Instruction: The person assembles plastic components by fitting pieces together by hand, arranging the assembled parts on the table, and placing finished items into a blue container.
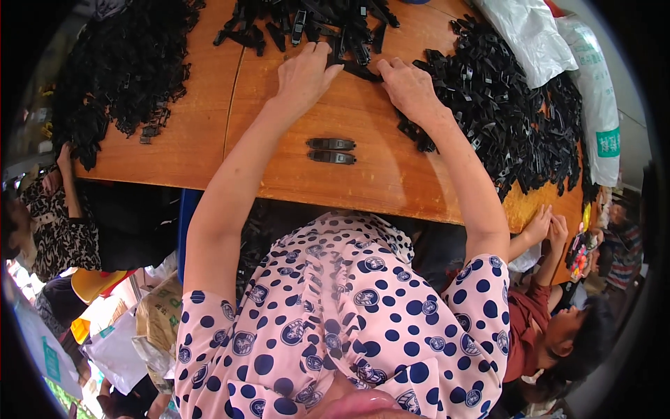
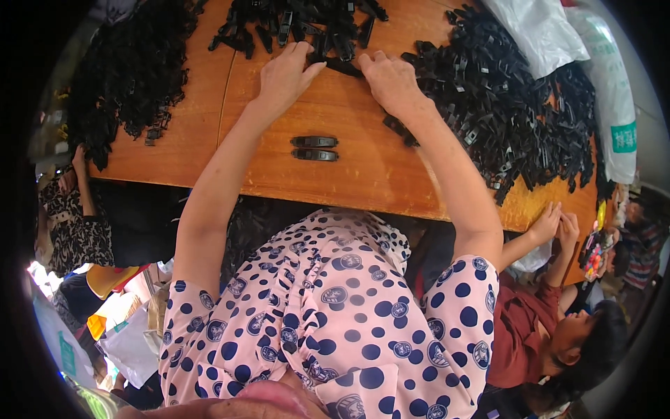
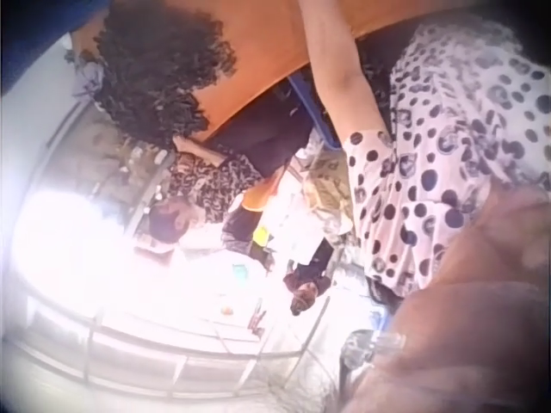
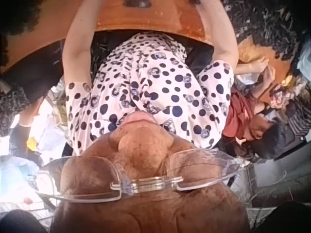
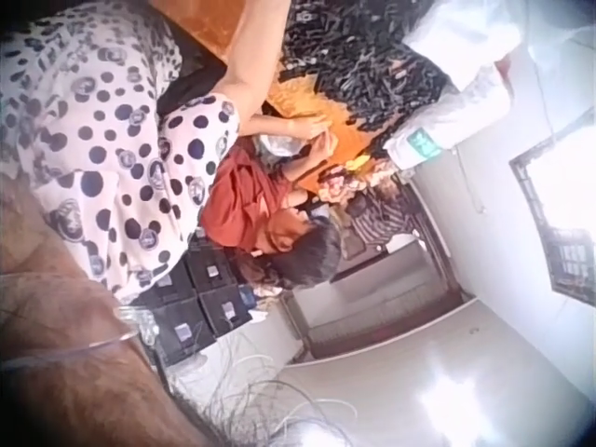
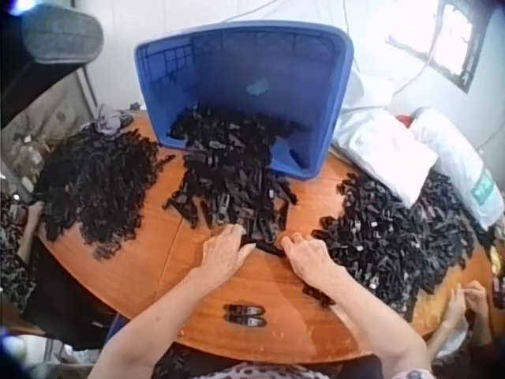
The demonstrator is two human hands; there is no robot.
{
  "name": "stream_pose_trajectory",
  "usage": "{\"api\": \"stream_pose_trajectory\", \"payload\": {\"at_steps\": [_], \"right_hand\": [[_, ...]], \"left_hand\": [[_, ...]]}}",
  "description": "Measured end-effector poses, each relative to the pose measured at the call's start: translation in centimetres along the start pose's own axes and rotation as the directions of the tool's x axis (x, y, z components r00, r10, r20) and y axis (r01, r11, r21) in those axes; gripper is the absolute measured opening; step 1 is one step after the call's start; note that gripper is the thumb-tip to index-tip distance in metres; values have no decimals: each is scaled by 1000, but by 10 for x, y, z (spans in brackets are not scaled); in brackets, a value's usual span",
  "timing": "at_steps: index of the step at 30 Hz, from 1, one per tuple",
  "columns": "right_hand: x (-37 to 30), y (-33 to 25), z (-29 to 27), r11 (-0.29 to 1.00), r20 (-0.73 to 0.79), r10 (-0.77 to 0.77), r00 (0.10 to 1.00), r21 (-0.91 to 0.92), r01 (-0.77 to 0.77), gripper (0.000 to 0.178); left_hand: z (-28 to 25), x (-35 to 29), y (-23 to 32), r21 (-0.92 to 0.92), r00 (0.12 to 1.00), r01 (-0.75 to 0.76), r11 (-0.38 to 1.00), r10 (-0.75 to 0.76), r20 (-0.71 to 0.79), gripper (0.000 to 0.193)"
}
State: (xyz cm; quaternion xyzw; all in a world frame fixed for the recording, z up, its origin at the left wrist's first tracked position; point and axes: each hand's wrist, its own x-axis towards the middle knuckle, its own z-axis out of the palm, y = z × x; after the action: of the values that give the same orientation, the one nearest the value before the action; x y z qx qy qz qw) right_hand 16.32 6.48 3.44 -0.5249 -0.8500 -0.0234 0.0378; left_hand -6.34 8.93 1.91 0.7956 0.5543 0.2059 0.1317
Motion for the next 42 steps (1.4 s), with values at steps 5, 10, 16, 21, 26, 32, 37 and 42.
{"api": "stream_pose_trajectory", "payload": {"at_steps": [5,10,16,21,26,32,37,42], "right_hand": [[-5,-2,-5,979,-204,69,977,201,-27,27],[-28,-44,-1,489,64,274,960,850,-196,28],[-53,-47,16,859,-157,30,987,508,55,27],[-51,-43,4,918,-131,-98,987,371,141,30],[-45,-45,11,930,-102,-162,982,316,186,28],[-37,-42,12,924,-49,-94,994,368,105,25],[-28,-69,-3,913,25,-199,980,367,177,26],[-20,-72,-8,910,135,-229,964,381,163,28]], "left_hand": [[0,-8,0,110,996,77,991,-82,42,38],[-17,-52,-12,138,994,72,988,-83,71,19],[-20,-90,-21,117,909,-415,902,416,13,21],[-27,-104,-14,41,920,-362,931,363,-148,23],[-20,-109,-37,-30,991,-127,991,126,-53,20],[-15,-101,-37,-221,971,-235,946,222,-86,16],[-12,-100,-45,-247,969,-239,939,248,3,19],[-13,-98,-43,-284,966,-254,925,259,-20,18]]}}
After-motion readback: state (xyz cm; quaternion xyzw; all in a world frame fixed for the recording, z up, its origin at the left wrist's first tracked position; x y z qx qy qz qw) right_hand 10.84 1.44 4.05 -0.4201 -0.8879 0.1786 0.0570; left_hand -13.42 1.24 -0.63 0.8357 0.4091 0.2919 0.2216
